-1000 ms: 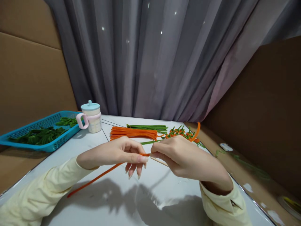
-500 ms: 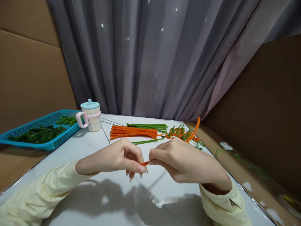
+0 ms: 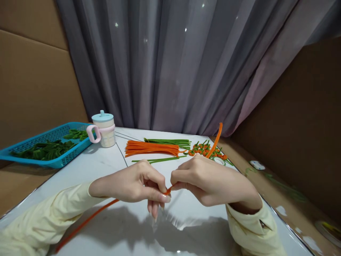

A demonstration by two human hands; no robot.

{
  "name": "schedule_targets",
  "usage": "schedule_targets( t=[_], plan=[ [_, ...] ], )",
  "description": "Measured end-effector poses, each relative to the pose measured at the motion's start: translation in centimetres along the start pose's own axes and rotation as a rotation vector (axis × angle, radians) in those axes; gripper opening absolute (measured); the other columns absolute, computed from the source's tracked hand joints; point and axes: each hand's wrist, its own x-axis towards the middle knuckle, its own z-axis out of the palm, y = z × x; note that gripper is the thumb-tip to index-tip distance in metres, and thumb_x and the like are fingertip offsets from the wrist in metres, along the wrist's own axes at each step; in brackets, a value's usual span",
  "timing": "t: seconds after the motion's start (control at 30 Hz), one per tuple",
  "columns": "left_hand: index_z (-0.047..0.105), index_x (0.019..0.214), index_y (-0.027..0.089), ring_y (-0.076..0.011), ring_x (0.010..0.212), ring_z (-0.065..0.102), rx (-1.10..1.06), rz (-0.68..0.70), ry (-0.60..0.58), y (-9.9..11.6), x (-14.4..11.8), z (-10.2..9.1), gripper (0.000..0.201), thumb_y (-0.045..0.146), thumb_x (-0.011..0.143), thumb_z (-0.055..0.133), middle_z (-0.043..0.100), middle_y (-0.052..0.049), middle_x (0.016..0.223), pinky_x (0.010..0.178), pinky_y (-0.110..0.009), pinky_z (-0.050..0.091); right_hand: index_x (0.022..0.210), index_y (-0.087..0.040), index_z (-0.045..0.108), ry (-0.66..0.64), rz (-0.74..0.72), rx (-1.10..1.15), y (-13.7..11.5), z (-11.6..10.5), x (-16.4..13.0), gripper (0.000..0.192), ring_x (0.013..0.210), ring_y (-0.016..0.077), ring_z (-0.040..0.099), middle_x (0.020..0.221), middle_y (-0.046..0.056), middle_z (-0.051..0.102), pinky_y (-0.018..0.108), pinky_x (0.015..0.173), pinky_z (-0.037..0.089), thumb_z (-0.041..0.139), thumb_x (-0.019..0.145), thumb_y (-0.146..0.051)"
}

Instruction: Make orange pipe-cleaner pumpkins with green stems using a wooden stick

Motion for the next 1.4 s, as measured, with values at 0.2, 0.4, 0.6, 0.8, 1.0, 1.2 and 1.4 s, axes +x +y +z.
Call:
schedule_targets(
  t=[0.2, 0.4, 0.6, 0.8, 1.0, 1.2, 1.4],
  plan=[
    [0.063, 0.087, 0.014, -0.0035, 0.043, 0.045, -0.072, -0.137, -0.031, 0.3, 0.0, -0.4, 0.017, 0.03, 0.084, 0.062, 0.07, -0.004, 0.078, 0.044, -0.015, 0.037, 0.081, -0.016, 0.057, 0.027, 0.062, -0.075, -0.2, -0.3, -0.8, 0.015, 0.051, 0.0104, 0.041, 0.062, 0.001, 0.056, 0.024, 0.051, 0.024, 0.046, 0.082, -0.006],
    [0.055, 0.093, 0.015, -0.006, 0.05, 0.045, -0.122, -0.16, -0.056, 0.6, 0.1, -0.8, 0.026, 0.037, 0.094, 0.043, 0.069, -0.006, 0.084, 0.047, -0.019, 0.033, 0.075, -0.016, 0.054, 0.058, 0.146, -0.121, -0.1, 0.1, -0.9, 0.014, 0.049, 0.0099, 0.039, 0.058, 0.0, 0.052, 0.024, 0.051, 0.024, 0.046, 0.082, -0.006],
    [0.049, 0.104, 0.017, -0.0076, 0.057, 0.048, 0.049, -0.118, 0.0, 0.7, -0.1, -0.8, 0.019, 0.032, 0.096, 0.038, 0.069, -0.004, 0.092, 0.058, -0.02, 0.04, 0.076, -0.014, 0.056, 0.058, 0.209, -0.124, -0.1, 0.1, -0.9, 0.014, 0.049, 0.0092, 0.039, 0.057, -0.001, 0.052, 0.023, 0.05, 0.023, 0.048, 0.082, -0.004],
    [0.052, 0.1, 0.017, -0.0096, 0.062, 0.057, 0.605, 0.171, 0.249, 0.2, -0.5, -0.2, 0.019, 0.019, 0.095, 0.034, 0.066, -0.003, 0.085, 0.057, -0.019, 0.043, 0.081, -0.016, 0.057, 0.04, 0.235, -0.031, 0.3, 0.1, -0.7, 0.016, 0.049, 0.0084, 0.041, 0.058, -0.002, 0.052, 0.023, 0.049, 0.023, 0.046, 0.092, -0.015],
    [0.05, 0.104, 0.015, -0.0167, 0.075, 0.065, 1.129, 0.564, 0.413, -1.5, -0.5, 0.2, 0.028, 0.0, 0.085, 0.035, 0.068, -0.006, 0.088, 0.065, -0.025, 0.049, 0.091, -0.012, 0.06, -0.055, 0.099, 0.124, 1.3, -0.2, 0.2, 0.029, 0.049, 0.0087, 0.04, 0.059, -0.002, 0.047, 0.022, 0.048, 0.026, 0.036, 0.099, -0.028],
    [0.048, 0.105, 0.016, -0.0168, 0.07, 0.065, 1.224, 0.623, 0.46, -1.8, -0.8, 0.0, 0.028, 0.0, 0.085, 0.037, 0.069, -0.005, 0.084, 0.063, -0.025, 0.048, 0.093, -0.01, 0.06, -0.066, 0.025, 0.192, 1.4, -0.5, 0.4, 0.022, 0.048, 0.0085, 0.039, 0.058, -0.003, 0.047, 0.021, 0.048, 0.027, 0.04, 0.095, -0.017],
    [0.048, 0.104, 0.016, -0.0168, 0.069, 0.065, 1.214, 0.638, 0.446, -1.4, -1.2, 0.0, 0.028, -0.002, 0.085, 0.037, 0.07, -0.004, 0.082, 0.062, -0.026, 0.046, 0.091, -0.011, 0.06, -0.001, -0.004, 0.148, 0.8, -0.4, 0.0, 0.021, 0.05, 0.009, 0.041, 0.062, 0.0, 0.053, 0.021, 0.049, 0.027, 0.04, 0.094, -0.015]
  ],
)
